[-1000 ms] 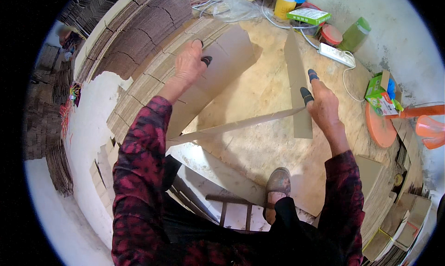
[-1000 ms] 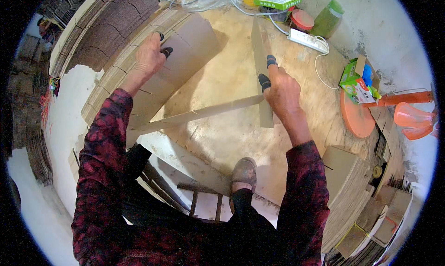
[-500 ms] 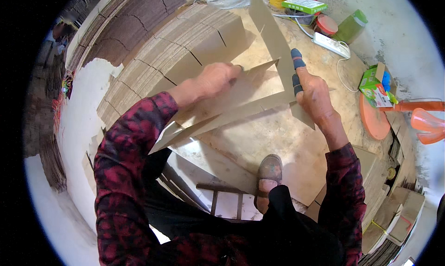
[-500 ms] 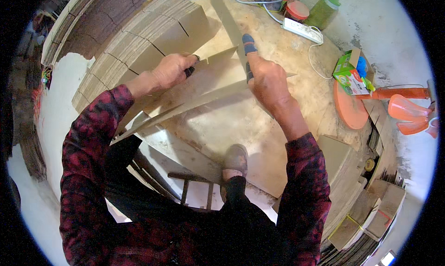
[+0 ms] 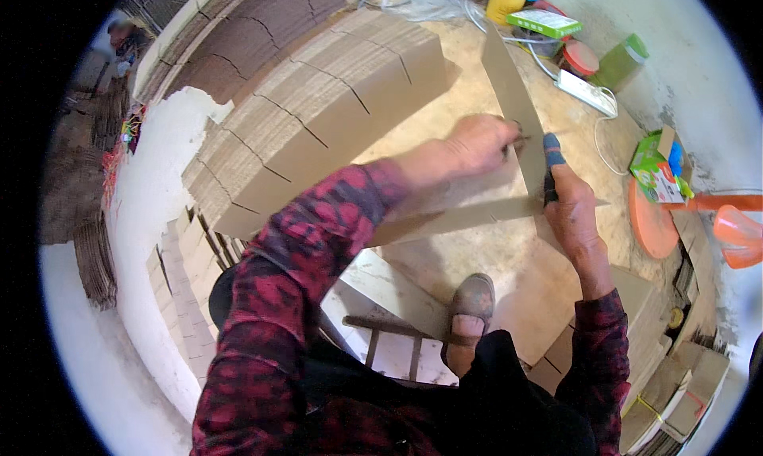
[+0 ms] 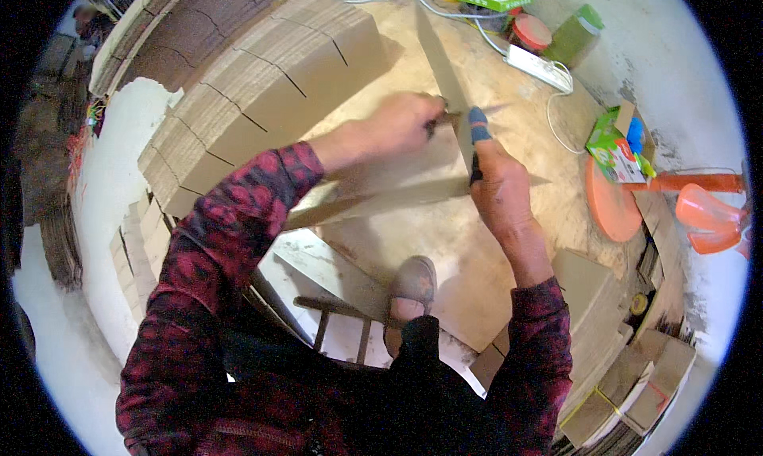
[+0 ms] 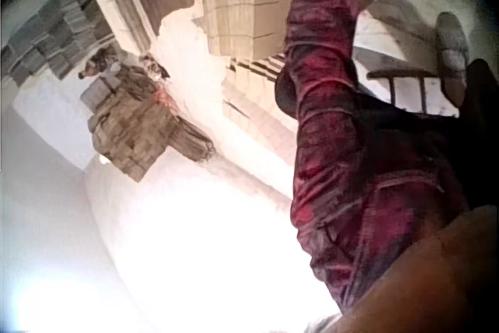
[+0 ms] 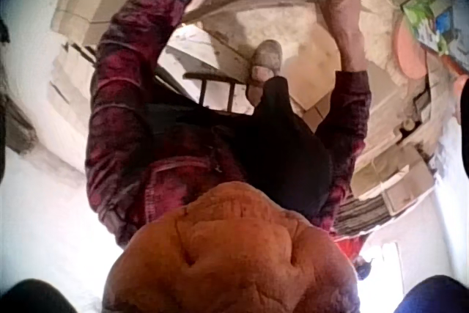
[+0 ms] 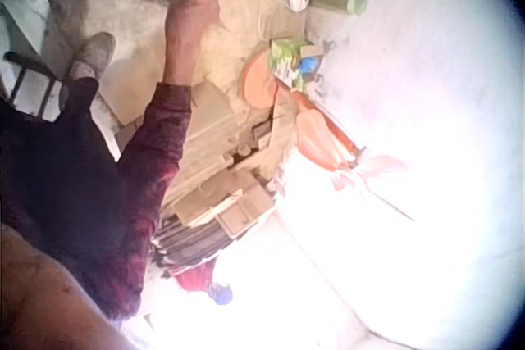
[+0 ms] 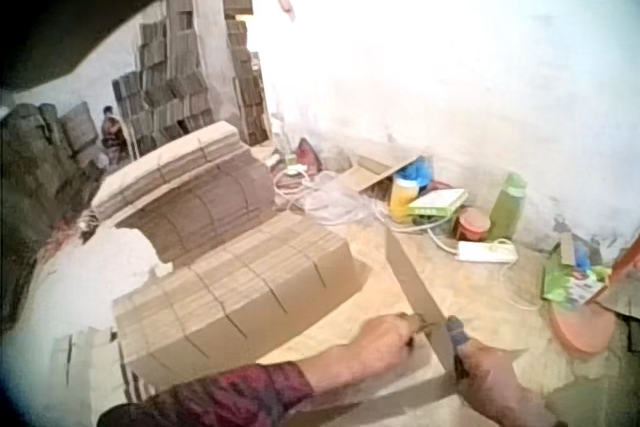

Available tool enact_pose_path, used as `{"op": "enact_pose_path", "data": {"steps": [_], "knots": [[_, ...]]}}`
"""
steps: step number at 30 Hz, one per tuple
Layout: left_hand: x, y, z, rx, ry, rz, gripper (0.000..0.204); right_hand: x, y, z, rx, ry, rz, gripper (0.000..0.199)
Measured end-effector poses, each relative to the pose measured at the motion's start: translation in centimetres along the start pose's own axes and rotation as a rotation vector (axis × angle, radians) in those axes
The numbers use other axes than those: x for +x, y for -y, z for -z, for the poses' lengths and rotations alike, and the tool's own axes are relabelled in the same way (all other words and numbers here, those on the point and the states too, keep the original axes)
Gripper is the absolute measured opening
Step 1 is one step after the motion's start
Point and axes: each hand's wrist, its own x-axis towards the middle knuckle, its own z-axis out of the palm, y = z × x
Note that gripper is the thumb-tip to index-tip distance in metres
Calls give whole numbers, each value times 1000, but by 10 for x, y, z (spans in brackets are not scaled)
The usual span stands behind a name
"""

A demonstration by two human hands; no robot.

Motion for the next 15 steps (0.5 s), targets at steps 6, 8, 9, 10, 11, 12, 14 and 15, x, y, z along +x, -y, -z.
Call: {"op": "enact_pose_path", "data": {"steps": [6, 8, 9, 10, 11, 12, 14, 15], "knots": [[-5, 12, 39, -151, -20, 115, 34, -11, -26, -12, 14, 157, -129, 57], [-12, 65, 55, 270, -167, 216, 54, -6, -22, -16, 72, 166, -127, 66], [-24, 89, 62, 492, -235, 166, 56, -5, -21, -20, 105, 174, -130, 72], [-37, 111, 71, 710, -304, 113, 58, -4, -20, -26, 60, 224, -89, 74], [-46, 134, 83, 855, -249, 124, 57, -2, -21, -32, 6, 275, -51, 76], [-55, 150, 94, 1005, -189, 136, 57, 0, -21, -39, -41, 325, -12, 78], [-57, 154, 117, 671, -223, 345, 47, 1, -18, -45, -32, 383, -71, 87], [-60, 150, 129, 508, -230, 456, 42, 1, -15, -46, 2, 376, -80, 88]]}}
